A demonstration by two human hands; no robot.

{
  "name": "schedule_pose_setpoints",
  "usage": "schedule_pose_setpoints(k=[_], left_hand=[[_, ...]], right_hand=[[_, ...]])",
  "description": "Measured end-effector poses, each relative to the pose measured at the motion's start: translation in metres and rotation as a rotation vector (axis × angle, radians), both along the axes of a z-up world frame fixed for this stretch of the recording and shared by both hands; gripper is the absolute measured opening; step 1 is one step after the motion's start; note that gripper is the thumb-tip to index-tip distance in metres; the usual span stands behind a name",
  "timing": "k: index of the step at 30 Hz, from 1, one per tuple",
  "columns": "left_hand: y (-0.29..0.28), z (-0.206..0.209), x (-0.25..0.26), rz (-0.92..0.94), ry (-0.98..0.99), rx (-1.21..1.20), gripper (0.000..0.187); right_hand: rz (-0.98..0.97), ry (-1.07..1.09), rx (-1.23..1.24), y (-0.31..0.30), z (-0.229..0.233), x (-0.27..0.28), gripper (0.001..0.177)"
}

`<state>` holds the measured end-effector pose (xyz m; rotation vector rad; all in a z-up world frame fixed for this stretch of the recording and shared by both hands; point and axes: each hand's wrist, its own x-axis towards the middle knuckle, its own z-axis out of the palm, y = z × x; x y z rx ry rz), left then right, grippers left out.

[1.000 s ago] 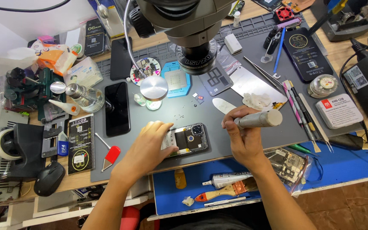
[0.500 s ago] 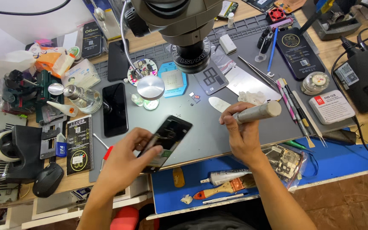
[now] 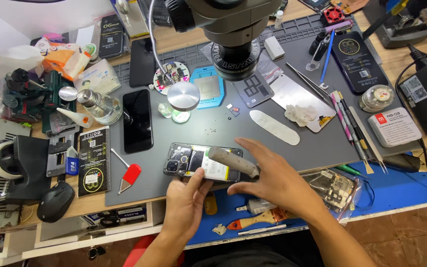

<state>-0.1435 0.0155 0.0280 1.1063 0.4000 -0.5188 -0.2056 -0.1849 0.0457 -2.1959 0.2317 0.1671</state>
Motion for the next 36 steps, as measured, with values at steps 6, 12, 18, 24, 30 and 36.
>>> schedule_pose_setpoints(k=[6,12,18,24,30,36], left_hand=[[-0.014,0.041,-0.005,0.045,0.103,-0.099,0.059],[0.028,-0.012,-0.016,-0.191,-0.071,-0.392,0.106],[0.047,-0.011,-0.018,-0.169,0.015,-0.431,0.099],[0.053,-0.014,-0.017,-0.239,-0.079,-0.718,0.060],[0.037,0.017,-0.023,-0.317,0.420,-0.235,0.057],[0.038,0.022,-0.007,-0.670,-0.431,0.060,0.019]], right_hand=[[0.035,-0.161,-0.031,-0.007,-0.013,0.009,0.084],[0.116,-0.126,-0.047,-0.022,-0.009,0.025,0.085],[0.159,0.070,-0.061,-0.025,0.006,0.036,0.078],[0.153,0.029,-0.056,-0.024,0.008,0.041,0.072],[0.139,0.163,-0.110,-0.018,0.012,0.045,0.076],[0.135,0.130,-0.181,-0.016,0.006,0.042,0.095]])
